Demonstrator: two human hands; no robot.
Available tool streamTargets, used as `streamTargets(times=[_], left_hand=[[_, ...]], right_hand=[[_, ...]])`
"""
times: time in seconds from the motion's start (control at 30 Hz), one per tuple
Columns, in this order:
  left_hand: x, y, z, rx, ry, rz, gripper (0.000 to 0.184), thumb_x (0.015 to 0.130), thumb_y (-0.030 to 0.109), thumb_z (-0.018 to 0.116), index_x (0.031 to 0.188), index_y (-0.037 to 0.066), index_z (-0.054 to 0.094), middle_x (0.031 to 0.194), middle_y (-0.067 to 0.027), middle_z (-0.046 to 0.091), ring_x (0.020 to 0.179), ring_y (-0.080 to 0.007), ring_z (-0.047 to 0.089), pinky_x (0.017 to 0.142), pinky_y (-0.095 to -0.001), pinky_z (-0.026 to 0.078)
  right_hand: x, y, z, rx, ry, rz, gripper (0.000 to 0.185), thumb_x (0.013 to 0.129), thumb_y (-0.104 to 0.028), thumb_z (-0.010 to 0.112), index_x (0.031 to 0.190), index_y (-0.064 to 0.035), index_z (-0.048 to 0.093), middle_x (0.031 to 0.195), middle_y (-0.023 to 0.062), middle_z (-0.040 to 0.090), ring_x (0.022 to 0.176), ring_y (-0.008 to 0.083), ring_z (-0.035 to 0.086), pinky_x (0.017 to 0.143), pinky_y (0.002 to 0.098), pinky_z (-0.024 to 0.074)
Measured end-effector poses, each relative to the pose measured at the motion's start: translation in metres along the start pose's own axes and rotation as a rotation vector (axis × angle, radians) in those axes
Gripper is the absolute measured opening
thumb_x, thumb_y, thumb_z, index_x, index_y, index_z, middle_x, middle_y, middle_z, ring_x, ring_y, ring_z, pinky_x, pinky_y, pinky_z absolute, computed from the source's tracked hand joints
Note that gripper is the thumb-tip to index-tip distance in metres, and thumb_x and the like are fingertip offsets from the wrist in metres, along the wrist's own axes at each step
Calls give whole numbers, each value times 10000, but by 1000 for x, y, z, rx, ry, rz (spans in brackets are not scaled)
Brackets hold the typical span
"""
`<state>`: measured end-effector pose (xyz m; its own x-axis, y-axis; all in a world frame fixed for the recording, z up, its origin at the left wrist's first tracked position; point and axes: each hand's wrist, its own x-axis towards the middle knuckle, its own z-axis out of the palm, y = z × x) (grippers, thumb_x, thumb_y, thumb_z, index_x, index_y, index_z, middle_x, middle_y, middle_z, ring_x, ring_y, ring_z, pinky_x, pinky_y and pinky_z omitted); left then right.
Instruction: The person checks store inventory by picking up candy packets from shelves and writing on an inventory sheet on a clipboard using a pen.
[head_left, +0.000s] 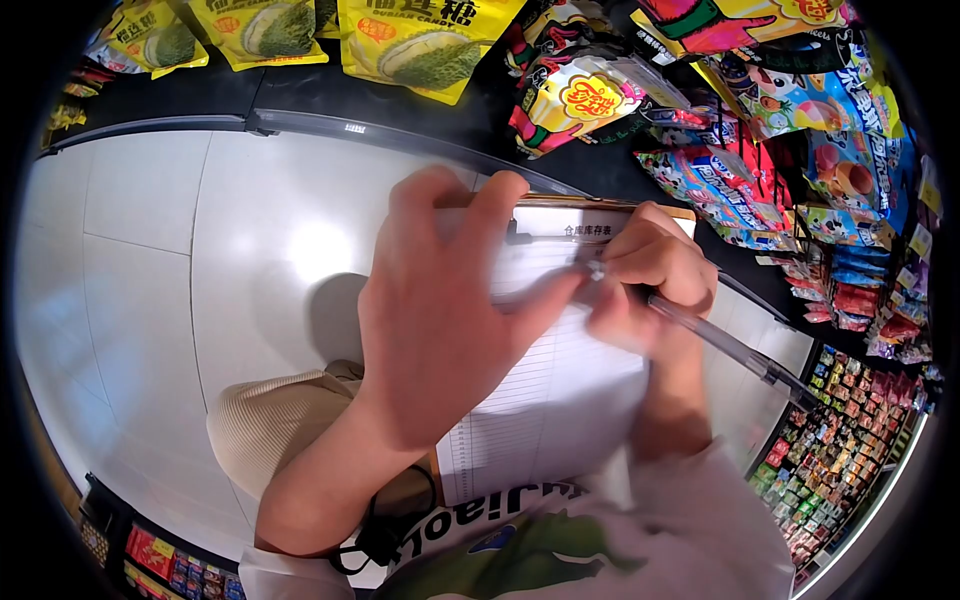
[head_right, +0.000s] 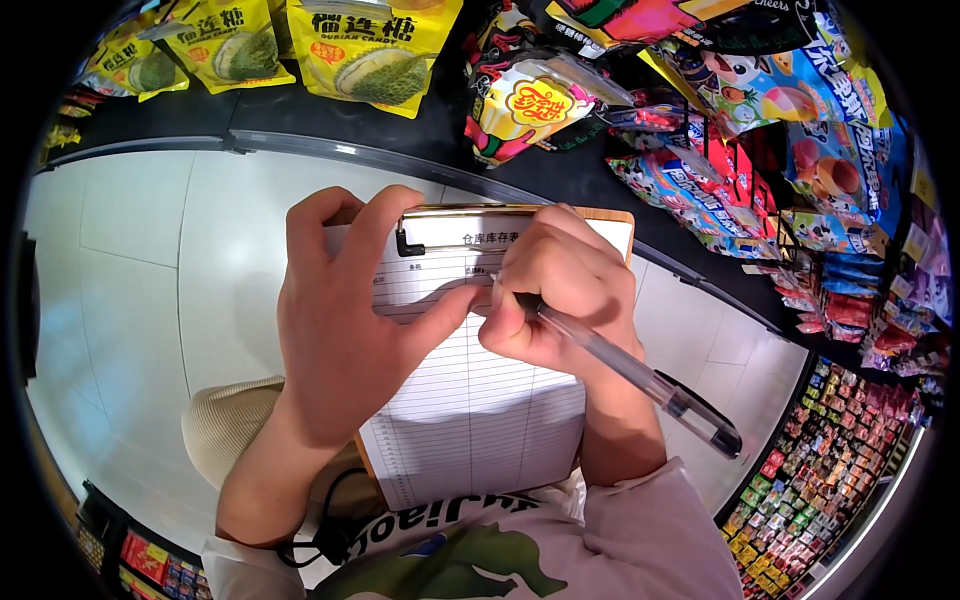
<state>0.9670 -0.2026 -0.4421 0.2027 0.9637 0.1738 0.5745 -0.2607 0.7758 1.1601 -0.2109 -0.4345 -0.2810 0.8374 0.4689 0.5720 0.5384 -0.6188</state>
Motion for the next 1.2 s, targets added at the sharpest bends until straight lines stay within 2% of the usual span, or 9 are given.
streamTargets(times=[0.53,0.87,0.97,1.03,1.2], left_hand=[[0,1,0,-9,-6,-7,640,624,244,875,1185,119,593,1100,-135,475,844,-313,600,668,-414,508],[0,-1,0,8,-5,-2,642,630,267,875,1186,120,589,1095,-138,472,840,-320,588,679,-421,505],[-1,-3,2,-28,-12,-10,653,631,279,874,1195,124,583,1098,-139,473,865,-319,579,698,-424,501],[-1,-3,2,-14,-25,-8,661,632,279,871,1203,119,579,1104,-137,477,954,-327,554,757,-426,487],[-1,-1,4,44,-6,39,645,613,248,845,1173,83,573,1107,-128,509,1031,-339,510,844,-426,450]], right_hand=[[0,1,0,7,-12,-13,221,776,-128,714,700,-65,515,615,51,522,541,215,486,506,314,395],[1,4,-4,72,29,-27,172,754,-87,679,693,-66,520,606,47,528,521,208,476,494,304,385],[3,5,-13,90,-8,-41,141,737,-70,660,696,-67,526,608,43,532,521,209,477,494,303,383],[5,7,-22,60,-89,-81,122,730,-65,651,707,-72,532,624,43,548,532,213,483,503,306,386],[4,6,-15,123,-79,-54,136,727,-64,665,714,-80,531,649,41,554,557,215,492,518,310,394]])
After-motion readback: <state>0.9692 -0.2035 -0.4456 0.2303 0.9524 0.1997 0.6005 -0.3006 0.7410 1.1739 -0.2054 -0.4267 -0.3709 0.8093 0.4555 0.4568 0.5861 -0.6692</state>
